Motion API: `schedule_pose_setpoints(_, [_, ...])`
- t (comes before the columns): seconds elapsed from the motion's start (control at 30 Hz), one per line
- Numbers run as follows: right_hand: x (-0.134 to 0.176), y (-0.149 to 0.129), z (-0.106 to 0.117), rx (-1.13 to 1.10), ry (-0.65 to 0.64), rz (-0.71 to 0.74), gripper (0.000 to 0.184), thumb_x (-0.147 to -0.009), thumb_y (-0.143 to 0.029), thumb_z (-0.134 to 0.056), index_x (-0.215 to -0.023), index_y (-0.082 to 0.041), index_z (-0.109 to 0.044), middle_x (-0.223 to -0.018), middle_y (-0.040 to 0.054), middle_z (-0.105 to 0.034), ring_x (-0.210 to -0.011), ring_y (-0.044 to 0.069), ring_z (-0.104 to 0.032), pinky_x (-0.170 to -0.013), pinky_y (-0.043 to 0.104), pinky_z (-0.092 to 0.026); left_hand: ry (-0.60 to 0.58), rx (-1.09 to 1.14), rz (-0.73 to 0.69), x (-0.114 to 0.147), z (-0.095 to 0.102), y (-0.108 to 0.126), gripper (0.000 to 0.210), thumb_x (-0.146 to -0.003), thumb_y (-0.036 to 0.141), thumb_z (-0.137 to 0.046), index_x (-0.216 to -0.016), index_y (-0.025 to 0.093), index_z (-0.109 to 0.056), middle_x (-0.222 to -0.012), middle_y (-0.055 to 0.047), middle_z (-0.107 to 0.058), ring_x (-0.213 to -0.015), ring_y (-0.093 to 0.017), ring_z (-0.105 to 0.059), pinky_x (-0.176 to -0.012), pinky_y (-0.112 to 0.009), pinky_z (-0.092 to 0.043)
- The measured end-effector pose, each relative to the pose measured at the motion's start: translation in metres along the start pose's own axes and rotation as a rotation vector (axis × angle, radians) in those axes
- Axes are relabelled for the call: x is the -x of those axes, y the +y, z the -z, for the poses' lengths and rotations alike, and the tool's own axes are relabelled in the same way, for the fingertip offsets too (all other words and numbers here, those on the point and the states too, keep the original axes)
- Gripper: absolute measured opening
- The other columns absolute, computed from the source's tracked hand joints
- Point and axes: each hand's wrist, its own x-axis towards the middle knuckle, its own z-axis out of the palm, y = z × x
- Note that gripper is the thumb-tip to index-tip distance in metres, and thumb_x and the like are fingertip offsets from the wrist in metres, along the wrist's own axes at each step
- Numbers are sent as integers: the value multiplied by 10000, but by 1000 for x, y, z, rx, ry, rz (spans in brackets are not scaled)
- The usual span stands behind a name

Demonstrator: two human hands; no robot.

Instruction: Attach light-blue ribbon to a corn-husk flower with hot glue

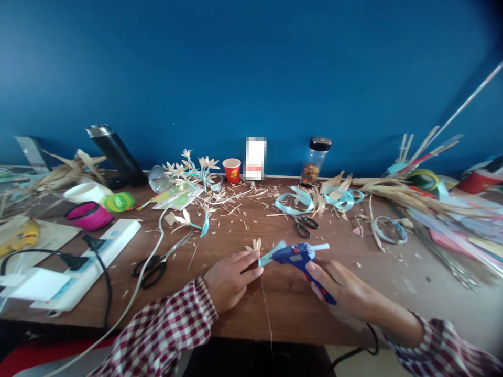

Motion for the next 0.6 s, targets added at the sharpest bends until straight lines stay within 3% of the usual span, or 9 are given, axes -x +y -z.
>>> schedule_pose_setpoints(0.33, [-8, -8, -1, 65, -33, -25, 481, -936, -478, -270, -618, -193, -491, -539, -6, -535, -521, 119, -498, -587, 258, -399, 38, 3, 29, -1, -3, 1, 402, -778, 64, -437, -1143, 170, -566, -1341, -135, -465, -1244, -243, -405, -988, -461, -416])
schedule_pose_setpoints(0.6, [-6, -6, -1, 94, -27, 21, 447, -946, -446, -239, -629, -217, -455, -536, -10, -529, -523, 132, -523, -587, 277, -421, -14, 11, 19, 0, 1, 0, 417, -784, 80, -450, -1181, 169, -542, -1355, -136, -448, -1245, -248, -404, -1004, -462, -402])
